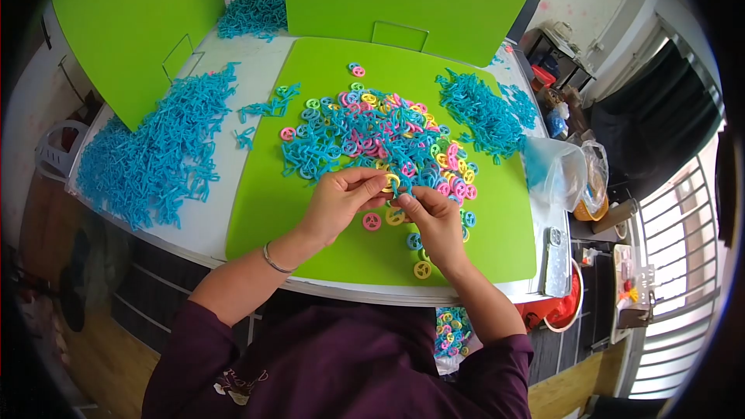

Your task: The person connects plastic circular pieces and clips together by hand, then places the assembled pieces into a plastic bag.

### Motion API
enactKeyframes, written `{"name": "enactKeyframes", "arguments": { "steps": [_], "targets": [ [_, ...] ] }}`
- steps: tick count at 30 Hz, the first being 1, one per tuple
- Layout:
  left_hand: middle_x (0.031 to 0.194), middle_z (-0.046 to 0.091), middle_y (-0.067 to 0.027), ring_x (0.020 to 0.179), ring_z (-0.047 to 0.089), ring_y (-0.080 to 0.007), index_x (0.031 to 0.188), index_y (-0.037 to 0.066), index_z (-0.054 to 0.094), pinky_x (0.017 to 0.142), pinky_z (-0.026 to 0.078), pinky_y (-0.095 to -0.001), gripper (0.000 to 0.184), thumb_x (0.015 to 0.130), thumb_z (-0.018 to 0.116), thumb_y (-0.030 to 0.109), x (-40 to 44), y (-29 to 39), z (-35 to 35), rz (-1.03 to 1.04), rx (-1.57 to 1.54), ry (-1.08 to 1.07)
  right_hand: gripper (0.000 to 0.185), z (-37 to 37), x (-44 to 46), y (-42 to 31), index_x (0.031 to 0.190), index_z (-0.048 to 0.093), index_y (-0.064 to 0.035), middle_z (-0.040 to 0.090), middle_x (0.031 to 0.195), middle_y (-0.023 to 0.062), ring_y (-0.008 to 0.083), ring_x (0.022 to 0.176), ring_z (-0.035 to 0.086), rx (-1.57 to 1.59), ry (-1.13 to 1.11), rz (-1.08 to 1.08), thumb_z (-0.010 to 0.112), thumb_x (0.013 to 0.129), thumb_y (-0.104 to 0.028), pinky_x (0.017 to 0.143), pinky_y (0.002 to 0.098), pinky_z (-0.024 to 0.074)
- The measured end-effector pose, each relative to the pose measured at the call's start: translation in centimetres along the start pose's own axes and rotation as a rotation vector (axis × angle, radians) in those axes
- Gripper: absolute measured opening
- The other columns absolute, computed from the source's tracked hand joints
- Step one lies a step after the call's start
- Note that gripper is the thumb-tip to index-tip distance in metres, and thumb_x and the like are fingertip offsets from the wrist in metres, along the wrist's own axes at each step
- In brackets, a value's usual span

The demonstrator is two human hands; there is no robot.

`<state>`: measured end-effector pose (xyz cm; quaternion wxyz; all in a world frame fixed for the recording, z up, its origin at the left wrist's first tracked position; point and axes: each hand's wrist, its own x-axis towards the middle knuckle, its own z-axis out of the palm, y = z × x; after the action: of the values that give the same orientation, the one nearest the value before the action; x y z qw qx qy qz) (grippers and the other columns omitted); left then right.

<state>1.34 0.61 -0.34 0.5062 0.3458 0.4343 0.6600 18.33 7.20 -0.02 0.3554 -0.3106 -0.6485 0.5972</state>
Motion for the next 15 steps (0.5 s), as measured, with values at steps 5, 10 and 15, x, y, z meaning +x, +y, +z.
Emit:
{"name": "enactKeyframes", "arguments": {
  "steps": [5,10,15],
  "targets": [
    [0.096,0.067,-0.0051,0.086,0.066,-0.0128,0.108,-0.001,0.064,0.076,0.056,-0.0240,0.022,0.093,0.060,0.014,0.0,0.3,0.2,0.024,0.011,0.004,0.020,0.3,-0.1,-0.7,0.098,0.067,0.0007,0.066,0.079,-0.0011,0.0027,0.069,0.055,0.079,0.066,-0.017,0.064,0.091,-0.018,0.062,0.0199,0.0461],
    [0.097,0.067,-0.0057,0.086,0.066,-0.0129,0.109,-0.001,0.064,0.076,0.056,-0.0248,0.022,0.093,0.059,0.014,0.0,0.0,0.0,0.086,0.065,-0.026,0.019,0.0,0.1,-0.1,0.095,0.069,0.0010,0.067,0.079,0.0004,0.0029,0.069,0.055,0.045,0.005,-0.023,0.065,0.090,-0.017,0.062,0.0201,0.0461],
    [0.093,0.067,-0.0060,0.080,0.065,-0.0103,0.106,-0.001,0.066,0.073,0.056,-0.0234,0.020,0.093,0.059,0.012,-0.3,0.1,0.4,0.125,0.183,-0.008,0.018,0.0,0.2,0.6,0.093,0.070,0.0016,0.067,0.076,0.0010,0.0032,0.067,0.054,-0.035,-0.036,-0.031,0.067,0.089,-0.016,0.060,0.0221,0.0457]
  ]
}}
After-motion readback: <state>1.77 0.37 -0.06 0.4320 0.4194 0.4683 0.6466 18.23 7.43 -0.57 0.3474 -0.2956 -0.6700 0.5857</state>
